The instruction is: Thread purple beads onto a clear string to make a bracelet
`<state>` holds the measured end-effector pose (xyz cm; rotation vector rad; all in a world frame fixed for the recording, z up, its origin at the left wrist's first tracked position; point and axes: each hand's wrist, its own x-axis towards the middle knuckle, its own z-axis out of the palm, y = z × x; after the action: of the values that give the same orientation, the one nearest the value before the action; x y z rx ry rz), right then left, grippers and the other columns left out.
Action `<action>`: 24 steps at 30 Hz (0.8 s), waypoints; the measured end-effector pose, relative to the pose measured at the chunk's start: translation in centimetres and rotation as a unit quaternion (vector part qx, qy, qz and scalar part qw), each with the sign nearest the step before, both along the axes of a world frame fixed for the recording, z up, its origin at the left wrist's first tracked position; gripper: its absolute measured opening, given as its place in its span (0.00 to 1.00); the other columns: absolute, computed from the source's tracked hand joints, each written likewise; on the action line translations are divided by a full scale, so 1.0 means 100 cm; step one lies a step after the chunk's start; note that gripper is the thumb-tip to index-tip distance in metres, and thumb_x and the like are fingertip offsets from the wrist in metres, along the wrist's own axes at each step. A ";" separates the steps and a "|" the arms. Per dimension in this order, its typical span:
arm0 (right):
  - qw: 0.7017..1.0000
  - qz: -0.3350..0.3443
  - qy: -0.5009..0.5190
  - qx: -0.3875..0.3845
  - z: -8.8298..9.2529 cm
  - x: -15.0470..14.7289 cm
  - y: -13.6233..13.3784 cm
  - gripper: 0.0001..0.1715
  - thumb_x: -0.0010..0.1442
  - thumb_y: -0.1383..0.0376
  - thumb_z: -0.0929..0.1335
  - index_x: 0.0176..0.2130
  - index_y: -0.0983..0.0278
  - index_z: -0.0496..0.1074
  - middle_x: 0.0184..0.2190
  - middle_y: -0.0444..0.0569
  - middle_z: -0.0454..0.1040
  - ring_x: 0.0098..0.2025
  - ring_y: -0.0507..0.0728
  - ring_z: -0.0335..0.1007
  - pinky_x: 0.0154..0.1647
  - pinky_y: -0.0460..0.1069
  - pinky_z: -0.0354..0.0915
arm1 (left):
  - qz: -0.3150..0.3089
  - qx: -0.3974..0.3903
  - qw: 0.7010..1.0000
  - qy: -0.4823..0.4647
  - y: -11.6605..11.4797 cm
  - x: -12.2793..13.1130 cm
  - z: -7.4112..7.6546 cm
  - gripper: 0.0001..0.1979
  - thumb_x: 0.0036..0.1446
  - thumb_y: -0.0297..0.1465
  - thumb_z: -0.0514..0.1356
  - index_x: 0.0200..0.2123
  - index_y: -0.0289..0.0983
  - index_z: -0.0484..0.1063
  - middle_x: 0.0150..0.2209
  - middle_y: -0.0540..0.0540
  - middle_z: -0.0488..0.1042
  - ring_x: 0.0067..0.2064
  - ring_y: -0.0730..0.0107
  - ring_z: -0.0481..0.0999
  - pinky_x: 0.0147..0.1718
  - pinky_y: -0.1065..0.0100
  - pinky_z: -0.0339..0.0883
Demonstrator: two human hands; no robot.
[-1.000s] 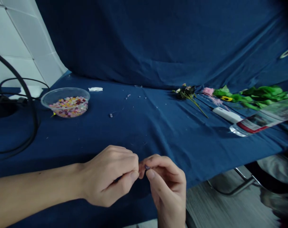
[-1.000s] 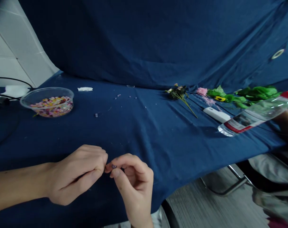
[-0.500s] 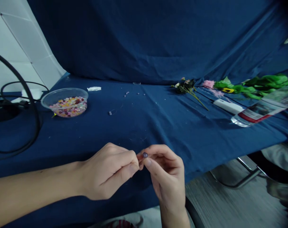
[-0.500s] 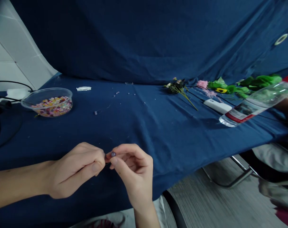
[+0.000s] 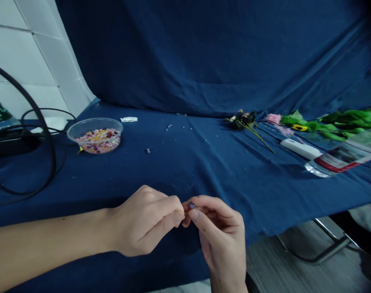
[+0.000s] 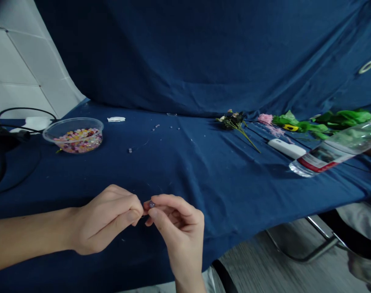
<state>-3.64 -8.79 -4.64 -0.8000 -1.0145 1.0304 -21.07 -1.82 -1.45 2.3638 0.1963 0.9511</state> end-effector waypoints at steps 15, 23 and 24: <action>1.000 -0.010 -0.023 0.019 0.004 -0.003 0.000 0.08 0.59 0.72 0.75 0.38 0.59 0.81 0.34 0.46 0.82 0.31 0.52 0.79 0.33 0.44 0.75 | 0.108 0.011 0.992 -0.059 -0.001 0.001 -0.002 0.11 0.62 0.22 0.57 0.27 0.37 0.64 0.20 0.57 0.60 0.20 0.80 0.60 0.22 0.73 0.54; 0.999 -0.010 -0.023 0.035 0.003 -0.004 -0.001 0.09 0.60 0.73 0.74 0.40 0.60 0.80 0.35 0.46 0.81 0.36 0.53 0.79 0.36 0.45 0.75 | 0.111 0.002 0.992 -0.067 -0.002 0.000 0.003 0.09 0.64 0.22 0.56 0.31 0.35 0.67 0.21 0.57 0.63 0.21 0.81 0.63 0.22 0.76 0.57; 0.999 -0.016 -0.021 0.031 0.003 -0.005 -0.001 0.11 0.60 0.73 0.75 0.41 0.59 0.80 0.35 0.46 0.81 0.36 0.54 0.79 0.35 0.45 0.75 | 0.109 0.003 0.992 -0.065 -0.002 0.000 0.003 0.09 0.65 0.22 0.55 0.31 0.35 0.67 0.21 0.57 0.64 0.21 0.81 0.63 0.23 0.75 0.57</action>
<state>-4.10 -8.89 -4.35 -0.7864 -1.0609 0.9541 -21.10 -2.06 -1.16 2.3089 0.4085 1.2046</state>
